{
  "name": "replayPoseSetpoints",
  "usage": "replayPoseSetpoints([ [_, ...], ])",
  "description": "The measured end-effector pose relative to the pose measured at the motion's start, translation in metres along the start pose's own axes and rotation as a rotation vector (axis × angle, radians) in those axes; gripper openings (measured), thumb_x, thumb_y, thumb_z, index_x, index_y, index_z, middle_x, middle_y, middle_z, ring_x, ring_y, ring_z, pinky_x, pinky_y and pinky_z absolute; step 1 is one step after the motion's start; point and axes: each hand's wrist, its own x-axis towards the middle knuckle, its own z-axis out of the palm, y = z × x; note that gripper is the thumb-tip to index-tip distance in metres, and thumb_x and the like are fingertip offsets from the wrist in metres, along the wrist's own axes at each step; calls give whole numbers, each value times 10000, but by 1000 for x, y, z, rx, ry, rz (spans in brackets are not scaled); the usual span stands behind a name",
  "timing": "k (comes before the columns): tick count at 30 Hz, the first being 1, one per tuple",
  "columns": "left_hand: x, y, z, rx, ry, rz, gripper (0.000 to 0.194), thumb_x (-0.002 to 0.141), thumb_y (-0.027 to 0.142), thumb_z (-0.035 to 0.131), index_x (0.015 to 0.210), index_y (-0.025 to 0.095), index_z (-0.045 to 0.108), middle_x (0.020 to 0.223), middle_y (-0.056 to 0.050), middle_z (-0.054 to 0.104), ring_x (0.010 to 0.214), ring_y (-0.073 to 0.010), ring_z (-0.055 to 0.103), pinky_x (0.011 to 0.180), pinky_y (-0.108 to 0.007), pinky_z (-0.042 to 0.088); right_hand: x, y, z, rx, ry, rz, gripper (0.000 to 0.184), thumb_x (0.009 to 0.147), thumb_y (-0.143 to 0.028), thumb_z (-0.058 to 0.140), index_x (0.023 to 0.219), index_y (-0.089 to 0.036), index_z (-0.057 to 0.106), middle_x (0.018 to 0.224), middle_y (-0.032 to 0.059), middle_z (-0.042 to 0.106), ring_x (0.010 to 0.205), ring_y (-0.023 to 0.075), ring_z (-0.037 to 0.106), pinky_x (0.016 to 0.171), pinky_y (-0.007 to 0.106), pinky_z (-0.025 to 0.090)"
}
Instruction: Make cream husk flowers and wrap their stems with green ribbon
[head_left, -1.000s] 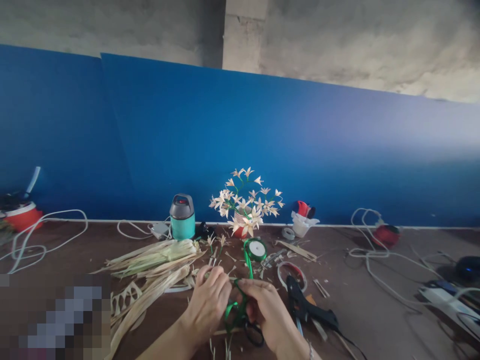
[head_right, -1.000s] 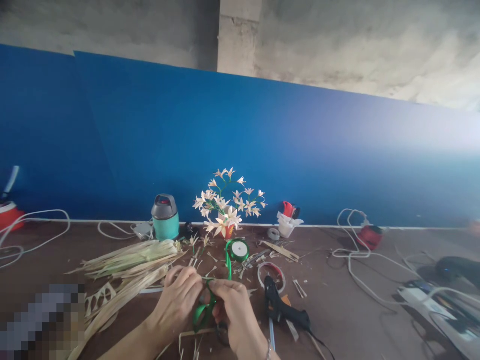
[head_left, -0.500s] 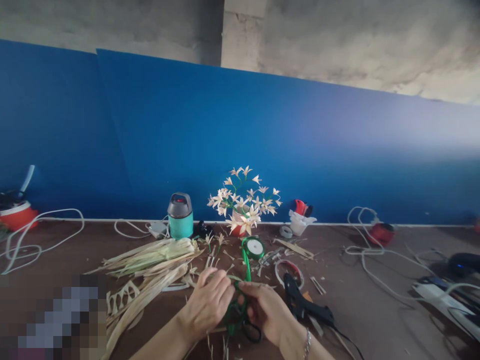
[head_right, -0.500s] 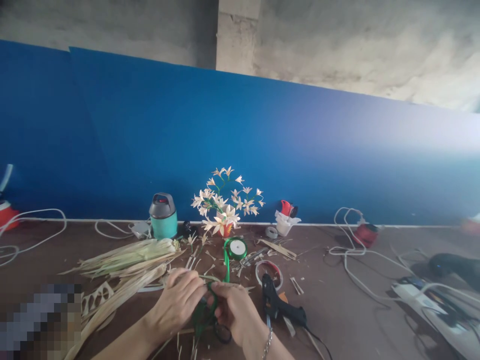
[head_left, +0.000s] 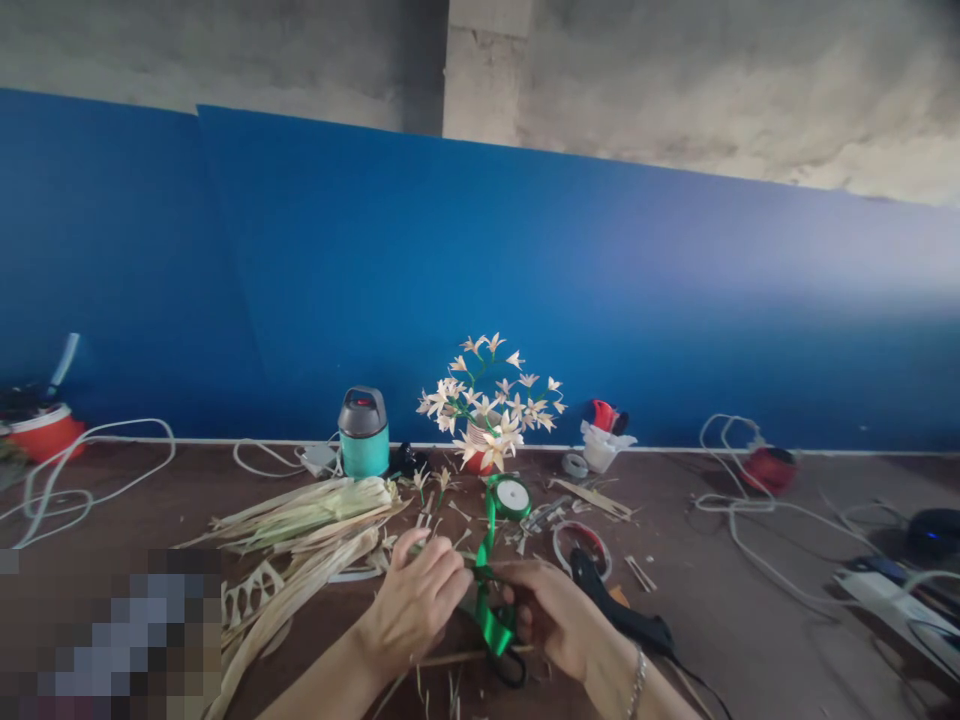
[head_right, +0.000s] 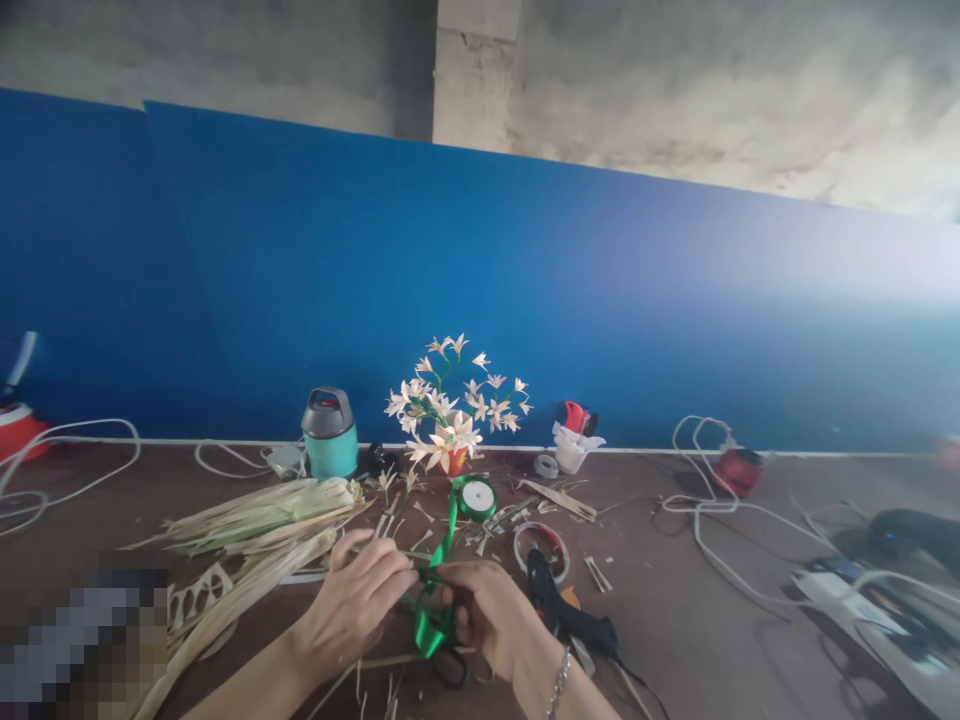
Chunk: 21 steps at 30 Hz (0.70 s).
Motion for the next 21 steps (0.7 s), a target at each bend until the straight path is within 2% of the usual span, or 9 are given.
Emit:
replayPoseSetpoints([
  [3,3,-1,-3,13,-40,-11,212,870,119,362,841,184,562,764,9,577,852,-135,474,958,-356,156,1,-4,-8,-128,-17,-123,99,658,-227,651,646,-134,620,443,-61,503,318,14,359,311,113,237],
  [6,4,-1,-4,38,-89,16,187,847,95,400,827,184,563,754,12,578,835,-133,474,965,-366,154,3,-9,-15,-309,-14,-183,179,615,-229,672,776,-153,661,437,-65,530,304,18,318,319,139,191],
  [9,6,-2,-3,8,-146,32,178,819,82,435,811,191,575,751,12,593,821,-136,479,965,-383,163,7,-15,-22,-529,-51,-294,116,559,-164,684,671,-141,666,432,-55,548,357,41,391,358,152,236],
  [12,9,-2,-5,-116,-153,-42,157,805,112,486,790,219,600,745,25,623,834,-135,486,954,-383,189,14,-20,-30,-681,-157,-376,65,565,-174,684,621,-142,677,456,-40,581,425,77,468,428,174,325],
  [14,14,-1,-9,-249,-131,-141,132,801,151,520,769,231,620,726,33,642,830,-133,495,937,-375,224,20,-23,-34,-708,-204,-420,85,618,-223,660,622,-144,691,497,-16,619,465,104,506,486,204,379],
  [16,19,0,-13,-416,-92,-307,98,784,189,559,730,222,634,702,25,646,815,-139,509,910,-369,271,25,-24,-36,-740,-168,-504,124,655,-242,629,636,-148,708,566,13,658,527,142,548,556,246,423],
  [18,22,0,-15,-614,-61,-555,76,751,221,596,694,198,641,712,3,630,783,-148,524,841,-346,340,27,-24,-34,-786,-8,-680,129,642,-187,616,709,-165,724,682,36,687,634,190,584,659,303,448],
  [20,24,0,-14,-850,-62,-831,98,723,261,615,688,172,636,691,-2,593,669,-134,523,693,-291,397,23,-22,-26,-807,185,-922,273,621,-107,581,840,-200,716,866,50,684,816,236,585,810,363,422],
  [21,25,-1,-13,-983,-69,-955,127,714,288,620,695,163,626,638,12,563,573,-111,493,597,-259,391,19,-21,-21,-800,232,-1038,342,632,-84,549,908,-220,700,970,52,661,942,250,551,896,383,376],
])
